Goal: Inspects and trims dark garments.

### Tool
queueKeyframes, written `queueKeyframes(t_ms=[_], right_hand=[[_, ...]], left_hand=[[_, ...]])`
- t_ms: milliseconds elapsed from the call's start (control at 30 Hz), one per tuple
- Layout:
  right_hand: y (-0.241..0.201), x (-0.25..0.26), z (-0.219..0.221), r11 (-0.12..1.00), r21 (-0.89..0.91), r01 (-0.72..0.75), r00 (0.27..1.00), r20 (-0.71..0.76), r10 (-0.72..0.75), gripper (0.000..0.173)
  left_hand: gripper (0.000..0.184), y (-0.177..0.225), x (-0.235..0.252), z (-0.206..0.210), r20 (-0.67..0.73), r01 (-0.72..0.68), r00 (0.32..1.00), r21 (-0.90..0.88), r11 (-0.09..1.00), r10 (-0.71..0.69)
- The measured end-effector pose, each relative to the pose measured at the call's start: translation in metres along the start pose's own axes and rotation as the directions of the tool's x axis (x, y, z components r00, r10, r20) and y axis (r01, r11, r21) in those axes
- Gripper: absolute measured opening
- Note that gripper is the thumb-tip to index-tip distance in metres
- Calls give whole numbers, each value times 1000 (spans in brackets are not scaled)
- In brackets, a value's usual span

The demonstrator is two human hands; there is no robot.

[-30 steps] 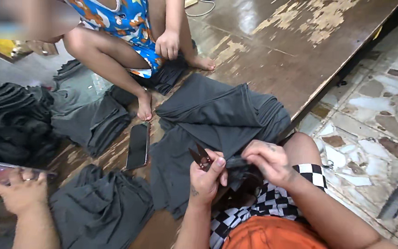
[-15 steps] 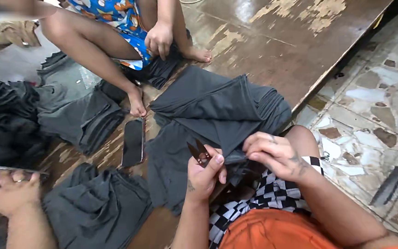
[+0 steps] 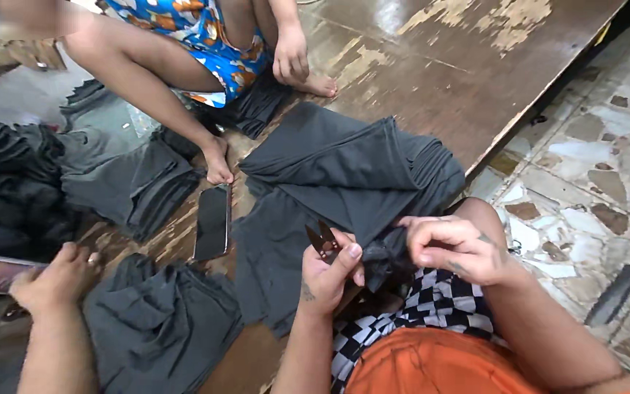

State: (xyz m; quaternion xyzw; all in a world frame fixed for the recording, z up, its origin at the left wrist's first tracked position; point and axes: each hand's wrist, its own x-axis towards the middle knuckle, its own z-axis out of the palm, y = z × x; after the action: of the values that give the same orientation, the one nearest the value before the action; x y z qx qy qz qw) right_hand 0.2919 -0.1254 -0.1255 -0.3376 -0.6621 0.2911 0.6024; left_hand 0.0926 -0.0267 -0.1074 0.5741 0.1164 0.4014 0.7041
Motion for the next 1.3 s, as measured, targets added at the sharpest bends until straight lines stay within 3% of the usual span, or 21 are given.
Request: queueKeyframes(t_ms=[67, 167, 267, 333, 400, 500, 567, 700, 767, 833, 933, 1000, 1067, 1133, 1200, 1300], right_hand=[[-2, -4, -12, 999, 27, -23, 996, 84, 20, 46], [-10, -2, -8, 982, -177, -64, 998, 11, 67, 57], [-14, 12, 17, 818, -574, -39, 997, -73, -4, 64], [-5, 20, 28, 693, -717, 70, 987, -52, -153, 47], [0, 16, 23, 742, -653, 151, 978, -9, -207, 29], [2, -2, 2, 878, -450, 161, 987, 72, -144, 30], [0, -8, -2, 912, -397, 103, 994, 78, -78, 33], [-14, 4, 9, 844, -533, -56, 997, 19, 79, 45], [-6, 8, 22, 728, -685, 18, 1000, 15, -10, 46], [4, 7, 27, 654, -747, 119, 991, 47, -127, 32], [-6, 4, 14, 769, -623, 143, 989, 107, -97, 25], [-11, -2, 7, 842, -525, 125, 989, 129, -66, 29], [-7, -9, 7, 868, -476, 137, 989, 108, -97, 30], [-6, -14, 14, 873, -465, 149, 989, 64, -135, 27], [-11, -15, 22, 886, -443, 139, 990, 34, -139, 23], [-16, -14, 26, 910, -400, 108, 994, 12, -112, 23]], left_hand=[[8, 0, 0, 0, -17, 5, 1000, -15, 1000, -5], [7, 2, 1, 1, -15, 20, 1000, -26, 999, -20], [8, 6, 0, 1, 6, 35, 999, 4, 999, -35], [10, 9, -3, 0, 4, 61, 998, -6, 998, -61], [11, 8, -8, -4, -1, 103, 995, -57, 993, -103], [13, 0, -16, -11, 25, 136, 991, -96, 986, -135], [13, -5, -18, -15, 28, 153, 988, -94, 984, -151], [11, -5, -17, -15, 10, 181, 983, -61, 982, -181], [10, -5, -17, -14, 9, 184, 983, -53, 982, -183], [10, -6, -19, -13, 9, 183, 983, -59, 981, -183], [11, -5, -20, -11, -16, 179, 984, -50, 983, -180], [10, -4, -21, -9, -30, 115, 993, 78, 990, -113], [10, 7, -19, -6, -23, 8, 1000, 458, 889, 3], [32, 31, -15, -3, 96, -81, 995, 786, 613, 9], [45, 53, -14, -2, 235, -203, 972, 885, 419, -24], [33, 74, -14, -7, 382, -368, 924, 898, 243, -14]])
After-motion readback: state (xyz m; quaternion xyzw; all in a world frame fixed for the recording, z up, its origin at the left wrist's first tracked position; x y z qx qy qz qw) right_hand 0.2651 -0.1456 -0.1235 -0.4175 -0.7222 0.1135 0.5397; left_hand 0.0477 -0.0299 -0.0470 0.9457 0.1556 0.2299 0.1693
